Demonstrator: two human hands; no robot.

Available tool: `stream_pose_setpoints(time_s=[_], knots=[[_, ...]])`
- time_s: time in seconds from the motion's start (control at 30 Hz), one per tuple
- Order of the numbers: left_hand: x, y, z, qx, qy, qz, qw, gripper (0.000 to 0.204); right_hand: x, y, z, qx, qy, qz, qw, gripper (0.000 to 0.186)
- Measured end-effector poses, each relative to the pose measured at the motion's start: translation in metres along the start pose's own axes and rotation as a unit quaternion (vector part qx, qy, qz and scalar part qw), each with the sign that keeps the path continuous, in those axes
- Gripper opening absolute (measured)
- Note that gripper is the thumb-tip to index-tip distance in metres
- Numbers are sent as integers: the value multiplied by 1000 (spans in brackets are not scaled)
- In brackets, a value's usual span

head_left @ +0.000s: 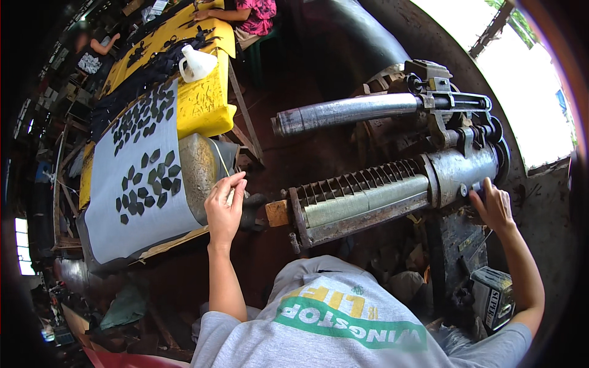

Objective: Using a T-handle wrench to adjust or rotate the roller of a leather processing machine.

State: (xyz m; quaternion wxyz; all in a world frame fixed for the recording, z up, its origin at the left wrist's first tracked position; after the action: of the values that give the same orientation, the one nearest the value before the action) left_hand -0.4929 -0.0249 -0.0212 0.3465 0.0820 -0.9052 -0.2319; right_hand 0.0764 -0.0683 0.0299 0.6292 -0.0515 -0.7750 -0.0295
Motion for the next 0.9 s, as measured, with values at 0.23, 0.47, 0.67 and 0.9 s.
stream_pose_setpoints(time_s=[0.23, 0.47, 0.67, 0.9], knots=[[-3, -7, 10, 11, -7, -6, 1000, 13, -17, -16, 8, 221, -92, -58, 969, 43], [-8, -6, 10, 35, -23, -8, 999, 13, -2, 4, 7, -156, -31, -2, 987, 39], [1, 1, 14, 12, -16, -26, 999, 12, -16, -5, 0, 192, -115, 1, 975, 47], [11, -24, 30, 30, 8, -31, 999, 12, -43, -4, -37, 80, -37, -24, 996, 36]])
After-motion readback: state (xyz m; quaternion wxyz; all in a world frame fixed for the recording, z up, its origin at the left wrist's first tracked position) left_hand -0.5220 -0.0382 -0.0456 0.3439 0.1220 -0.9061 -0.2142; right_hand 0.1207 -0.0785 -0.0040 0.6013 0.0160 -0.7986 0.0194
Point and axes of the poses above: each hand's wrist, its own y-axis towards the middle knuckle, its own x-axis out of the back of the hand, z = x × y, the point moved 8 cm from there along y, towards the middle knuckle, and after that the axes turned 10 degrees about -x, right-handed, at the moved point
